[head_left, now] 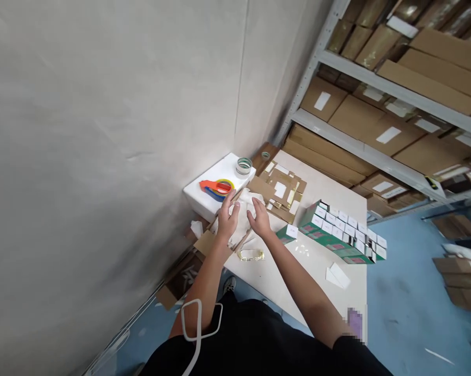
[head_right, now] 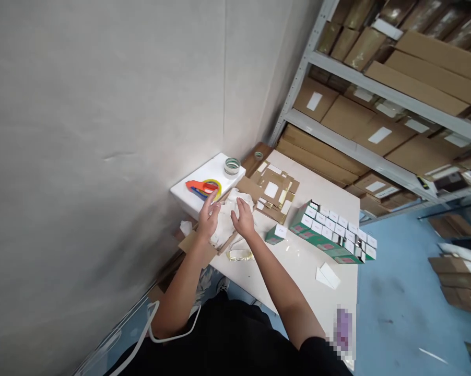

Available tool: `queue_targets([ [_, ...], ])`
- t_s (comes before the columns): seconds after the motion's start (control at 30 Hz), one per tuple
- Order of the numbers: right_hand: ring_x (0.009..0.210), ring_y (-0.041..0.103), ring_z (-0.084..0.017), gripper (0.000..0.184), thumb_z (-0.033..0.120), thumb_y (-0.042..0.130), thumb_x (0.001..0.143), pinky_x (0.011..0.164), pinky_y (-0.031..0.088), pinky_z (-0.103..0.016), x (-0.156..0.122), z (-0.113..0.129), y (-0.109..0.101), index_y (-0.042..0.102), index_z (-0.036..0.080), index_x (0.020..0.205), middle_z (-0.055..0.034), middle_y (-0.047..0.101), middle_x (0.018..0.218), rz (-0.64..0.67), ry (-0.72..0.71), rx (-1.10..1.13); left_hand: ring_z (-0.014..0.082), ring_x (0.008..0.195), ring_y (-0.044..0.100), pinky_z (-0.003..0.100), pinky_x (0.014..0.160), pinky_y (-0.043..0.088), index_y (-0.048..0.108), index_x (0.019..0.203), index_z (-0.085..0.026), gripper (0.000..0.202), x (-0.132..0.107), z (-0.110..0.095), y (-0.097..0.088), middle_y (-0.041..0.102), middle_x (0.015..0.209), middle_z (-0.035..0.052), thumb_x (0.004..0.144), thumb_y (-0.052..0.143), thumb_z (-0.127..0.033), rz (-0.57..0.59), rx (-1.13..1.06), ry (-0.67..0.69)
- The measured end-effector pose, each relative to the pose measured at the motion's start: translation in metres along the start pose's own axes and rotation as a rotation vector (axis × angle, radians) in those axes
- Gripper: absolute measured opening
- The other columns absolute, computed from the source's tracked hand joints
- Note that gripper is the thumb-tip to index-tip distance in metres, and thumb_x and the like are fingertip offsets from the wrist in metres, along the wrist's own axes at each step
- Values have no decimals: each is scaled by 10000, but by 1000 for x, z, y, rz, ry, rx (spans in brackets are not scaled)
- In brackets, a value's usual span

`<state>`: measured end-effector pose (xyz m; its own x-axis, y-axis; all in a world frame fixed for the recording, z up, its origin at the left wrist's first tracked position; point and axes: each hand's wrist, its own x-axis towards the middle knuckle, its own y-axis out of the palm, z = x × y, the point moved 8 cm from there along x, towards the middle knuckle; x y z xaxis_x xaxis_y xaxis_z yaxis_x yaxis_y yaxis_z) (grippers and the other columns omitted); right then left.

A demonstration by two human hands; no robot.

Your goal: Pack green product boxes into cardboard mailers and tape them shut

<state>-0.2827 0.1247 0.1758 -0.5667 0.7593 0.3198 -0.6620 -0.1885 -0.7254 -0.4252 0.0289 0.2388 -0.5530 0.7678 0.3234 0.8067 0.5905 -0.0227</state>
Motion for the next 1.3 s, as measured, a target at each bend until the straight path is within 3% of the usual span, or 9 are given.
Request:
queue_targets([
  [0.2,1402,524,-278,465,284,507,1008,1246,378,-456,82,48,90,582,174,1453,-143,623,1440,153,-123,91,279,1423,551,417,1130,516,557,1511,-275,522,-15,-1,-78,583,1535,96,1045,539,-510,-176,90,-30],
  [0.3,1362,526,-308,497,283,533,991,1226,358,-495,93,62,119,547,149,1470,-174,630,1407,208,-94,9,281,1387,581,421,1117,521,579,1488,-273,520,-24,1,-102,594,1522,104,1032,555,-522,-227,119,-78],
  [0.4,1331,517,-346,546,322,613,966,1220,295,-537,91,70,131,533,101,1459,-220,630,1385,267,-33,-230,287,1397,571,415,1112,518,581,1482,-257,539,-29,1,-114,584,1532,121,1024,564,-539,-245,104,-106],
  [0.6,1239,563,-315,318,250,633,966,1113,353,-441,90,75,115,681,100,1242,-192,684,1280,398,12,-428,302,1376,584,414,1080,532,600,1465,-243,549,-25,-9,-110,595,1514,143,1009,591,-547,-258,89,-87],
  [0.8,1114,566,-309,264,288,621,1000,984,422,-424,56,64,36,677,139,1210,-158,690,1171,71,-88,-342,295,1422,535,427,1121,505,590,1473,-224,524,-21,-35,-92,576,1527,151,1040,547,-515,-334,121,39],
  [0.9,1053,552,-303,214,291,595,1015,959,426,-431,19,46,-14,674,170,1172,-135,679,1101,-109,-99,-324,285,1476,479,439,1189,442,567,1495,-223,509,-16,-51,-71,537,1567,148,1063,510,-486,-344,105,101],
  [1.0,1044,542,-300,202,284,572,1022,969,425,-445,-28,23,-62,672,189,1170,-124,660,1089,-241,-80,-338,282,1486,468,450,1229,393,584,1477,-215,497,-10,-63,-32,544,1560,149,1067,496,-483,-273,67,164],
  [1.17,1009,557,-290,212,287,552,1027,955,443,-448,-127,-32,-130,679,205,1176,-109,653,1045,-376,50,-384,289,1485,472,457,1257,351,596,1468,-208,519,-19,-65,65,551,1556,148,1065,485,-515,-95,-23,158],
  [1.3,996,568,-279,200,304,561,1031,948,442,-429,-219,-87,-160,680,203,1157,-104,662,1028,-417,200,-447,288,1501,454,443,1258,350,600,1467,-217,529,-50,-67,150,547,1564,138,1059,494,-536,82,-104,110],
])
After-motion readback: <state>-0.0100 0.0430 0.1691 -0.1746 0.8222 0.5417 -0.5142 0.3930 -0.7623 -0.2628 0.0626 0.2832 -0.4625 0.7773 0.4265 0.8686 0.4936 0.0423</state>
